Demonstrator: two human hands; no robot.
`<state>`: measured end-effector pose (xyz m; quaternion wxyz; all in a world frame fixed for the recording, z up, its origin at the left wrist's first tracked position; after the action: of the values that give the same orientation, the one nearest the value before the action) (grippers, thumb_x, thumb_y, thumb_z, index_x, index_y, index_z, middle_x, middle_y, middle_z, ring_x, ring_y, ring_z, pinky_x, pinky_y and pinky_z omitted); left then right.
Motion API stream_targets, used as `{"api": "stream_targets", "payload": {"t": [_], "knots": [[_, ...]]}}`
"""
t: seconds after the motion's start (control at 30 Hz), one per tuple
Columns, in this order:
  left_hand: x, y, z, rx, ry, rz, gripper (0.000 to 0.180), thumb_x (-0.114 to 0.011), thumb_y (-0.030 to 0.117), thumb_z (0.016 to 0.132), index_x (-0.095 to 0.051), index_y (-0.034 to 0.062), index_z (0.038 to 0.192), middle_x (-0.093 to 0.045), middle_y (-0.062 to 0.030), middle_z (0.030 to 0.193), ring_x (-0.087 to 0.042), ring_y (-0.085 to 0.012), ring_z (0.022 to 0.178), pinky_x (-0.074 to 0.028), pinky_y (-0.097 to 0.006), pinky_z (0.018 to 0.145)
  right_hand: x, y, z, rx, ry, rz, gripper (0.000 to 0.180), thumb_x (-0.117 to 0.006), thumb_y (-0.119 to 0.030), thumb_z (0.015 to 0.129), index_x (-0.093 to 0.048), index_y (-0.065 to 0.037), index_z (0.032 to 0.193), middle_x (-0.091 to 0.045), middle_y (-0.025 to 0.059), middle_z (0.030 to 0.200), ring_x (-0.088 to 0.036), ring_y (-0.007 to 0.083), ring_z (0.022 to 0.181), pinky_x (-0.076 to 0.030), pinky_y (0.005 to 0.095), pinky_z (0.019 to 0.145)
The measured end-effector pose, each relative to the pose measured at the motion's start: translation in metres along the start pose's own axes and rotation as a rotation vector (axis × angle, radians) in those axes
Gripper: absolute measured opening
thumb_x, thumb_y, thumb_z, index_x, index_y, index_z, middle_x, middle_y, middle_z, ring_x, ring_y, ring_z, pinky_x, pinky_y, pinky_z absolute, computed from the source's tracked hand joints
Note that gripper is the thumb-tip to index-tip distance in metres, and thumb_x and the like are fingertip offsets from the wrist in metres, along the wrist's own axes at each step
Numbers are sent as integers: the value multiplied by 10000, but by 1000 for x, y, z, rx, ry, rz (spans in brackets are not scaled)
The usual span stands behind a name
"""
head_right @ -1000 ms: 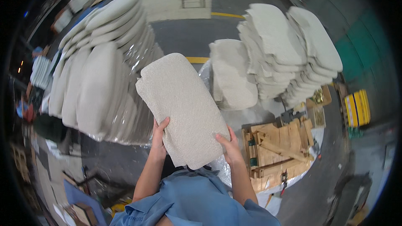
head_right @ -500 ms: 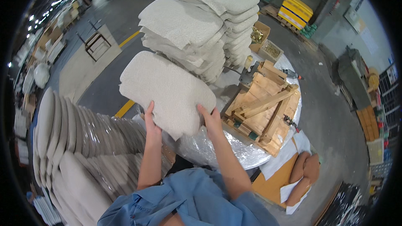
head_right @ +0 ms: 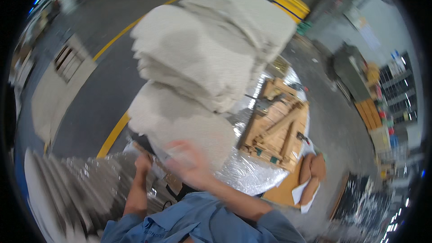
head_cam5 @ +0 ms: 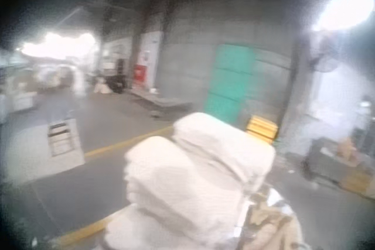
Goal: The person uses a pneumatic drill to attach wooden frame pieces to a cushioned seat panel. They repeatedly position the cushion, align the frame, and drive fasteners into the wood. After completing the assembly, the person stacks the finished cushioned seat with others.
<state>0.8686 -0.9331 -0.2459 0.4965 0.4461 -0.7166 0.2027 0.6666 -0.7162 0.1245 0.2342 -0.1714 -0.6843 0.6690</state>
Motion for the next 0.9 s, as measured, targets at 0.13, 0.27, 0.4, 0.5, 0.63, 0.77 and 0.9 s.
{"api": "stream_targets", "payload": {"t": [0.13, 0.27, 0.4, 0.5, 0.63, 0.77, 0.9], "knots": [[-80, 38, -70, -147, -558, -443, 369, -628, 365, 1021, -705, 6, 1059, -760, -129, 941, -745, -225, 875, -581, -406, 747, -240, -56, -15, 480, -908, 474, 267, -553, -266, 1083, -644, -42, 1198, -652, 69, 1121, -630, 148, 1007, -534, 311, 901], [-94, 53, -83, -181, -745, -543, 371, -626, 367, 1023, -705, 7, 1068, -760, -128, 949, -743, -223, 881, -580, -408, 753, -321, -61, 6, 458, -1265, 597, 271, -554, -267, 1084, -641, -39, 1202, -651, 70, 1126, -627, 148, 1012, -531, 313, 904], [-88, 69, -68, -258, -810, -512, 373, -624, 369, 1024, -705, 8, 1076, -760, -127, 957, -741, -221, 886, -579, -410, 760, -306, -53, 32, 434, -1197, 565, 275, -555, -268, 1084, -639, -37, 1207, -650, 71, 1131, -624, 149, 1017, -527, 315, 908], [-80, 73, -52, -295, -829, -479, 375, -623, 370, 1025, -706, 9, 1083, -759, -125, 963, -740, -220, 891, -579, -412, 765, -295, -48, 47, 434, -1135, 546, 278, -555, -268, 1084, -637, -35, 1210, -649, 72, 1135, -622, 149, 1020, -525, 317, 911], [-73, 80, -43, -332, -859, -434, 378, -621, 372, 1027, -706, 10, 1092, -759, -124, 971, -738, -218, 896, -577, -414, 772, -282, -47, 57, 424, -1062, 541, 282, -555, -269, 1085, -634, -32, 1215, -648, 74, 1140, -619, 150, 1025, -521, 319, 914], [-72, 85, -36, -351, -872, -411, 381, -619, 374, 1029, -706, 11, 1101, -759, -122, 979, -736, -215, 902, -576, -416, 779, -272, -45, 62, 428, -1028, 526, 286, -556, -270, 1085, -632, -30, 1220, -647, 75, 1145, -616, 151, 1030, -518, 321, 918], [-77, 84, -39, -370, -904, -381, 384, -617, 376, 1030, -706, 12, 1110, -758, -121, 987, -735, -213, 908, -575, -418, 786, -268, -39, 64, 408, -998, 521, 291, -556, -271, 1085, -629, -27, 1224, -646, 76, 1150, -613, 151, 1035, -514, 323, 922]]}}
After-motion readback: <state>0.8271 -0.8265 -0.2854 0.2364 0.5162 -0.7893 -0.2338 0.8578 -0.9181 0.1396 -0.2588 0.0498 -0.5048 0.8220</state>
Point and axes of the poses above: each hand's wrist, its own z-axis towards the middle knuckle, its own x-axis out of the back of the hand, y = z × x, the point moved 8 cm from there along z, towards the middle knuckle
